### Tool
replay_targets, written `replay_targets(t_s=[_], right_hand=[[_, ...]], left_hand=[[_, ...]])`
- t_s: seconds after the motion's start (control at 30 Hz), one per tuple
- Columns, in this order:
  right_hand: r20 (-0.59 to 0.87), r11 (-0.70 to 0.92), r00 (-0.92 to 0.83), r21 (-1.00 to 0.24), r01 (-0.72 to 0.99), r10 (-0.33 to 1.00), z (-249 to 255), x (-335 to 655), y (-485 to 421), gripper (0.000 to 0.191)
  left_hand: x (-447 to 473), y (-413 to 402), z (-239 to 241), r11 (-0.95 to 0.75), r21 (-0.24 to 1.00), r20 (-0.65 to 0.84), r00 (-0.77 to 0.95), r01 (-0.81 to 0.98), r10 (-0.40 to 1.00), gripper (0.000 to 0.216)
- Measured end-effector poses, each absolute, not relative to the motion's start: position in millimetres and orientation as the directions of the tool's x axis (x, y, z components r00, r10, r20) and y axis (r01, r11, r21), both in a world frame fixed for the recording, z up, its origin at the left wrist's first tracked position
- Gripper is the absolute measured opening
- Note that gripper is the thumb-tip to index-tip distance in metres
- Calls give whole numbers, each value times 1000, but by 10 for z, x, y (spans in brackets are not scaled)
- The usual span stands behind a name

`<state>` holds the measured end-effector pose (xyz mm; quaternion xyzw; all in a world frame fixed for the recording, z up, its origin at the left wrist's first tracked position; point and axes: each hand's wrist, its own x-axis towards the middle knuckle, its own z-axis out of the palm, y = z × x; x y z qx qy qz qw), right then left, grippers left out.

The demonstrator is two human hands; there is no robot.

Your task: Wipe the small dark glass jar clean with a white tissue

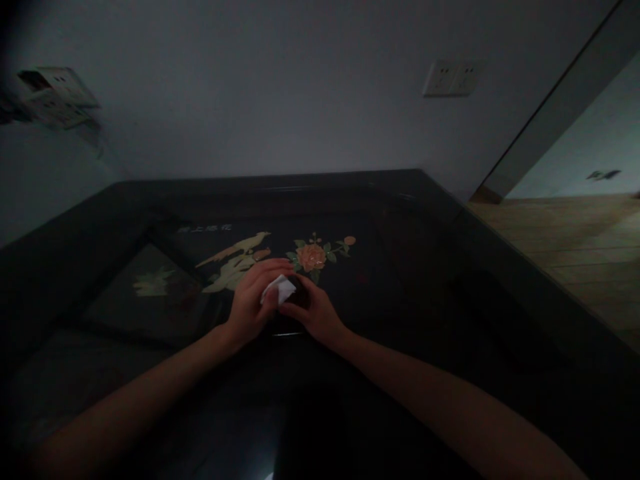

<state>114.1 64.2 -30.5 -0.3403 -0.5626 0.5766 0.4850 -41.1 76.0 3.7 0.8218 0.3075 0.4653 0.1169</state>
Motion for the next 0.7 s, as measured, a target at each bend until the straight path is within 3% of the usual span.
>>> replay_targets(t_s=[0.07,0.13,0.27,0.37,0.43,0.57,0.7], right_hand=[[136,89,-291,-982,-169,947,-308,1142,645,49],[119,72,-288,-983,-169,950,-305,1145,651,47],[118,70,-285,-983,-172,951,-293,1159,666,50],[115,64,-294,-982,-179,949,-288,1175,669,54],[111,54,-307,-980,-190,945,-286,1183,667,56],[137,75,-317,-977,-200,938,-278,1187,662,60],[157,98,-322,-976,-193,934,-279,1183,666,61]], left_hand=[[-434,797,15,-854,350,722,471,384,508,28],[-441,816,6,-863,343,734,467,371,493,28],[-421,801,13,-748,582,675,322,320,664,32],[-383,793,11,-501,848,471,188,173,862,39],[-338,802,-4,-288,958,286,114,-7,951,41],[-215,821,-31,68,926,-65,19,-371,998,37],[-160,803,-24,172,866,-165,55,-469,985,33]])
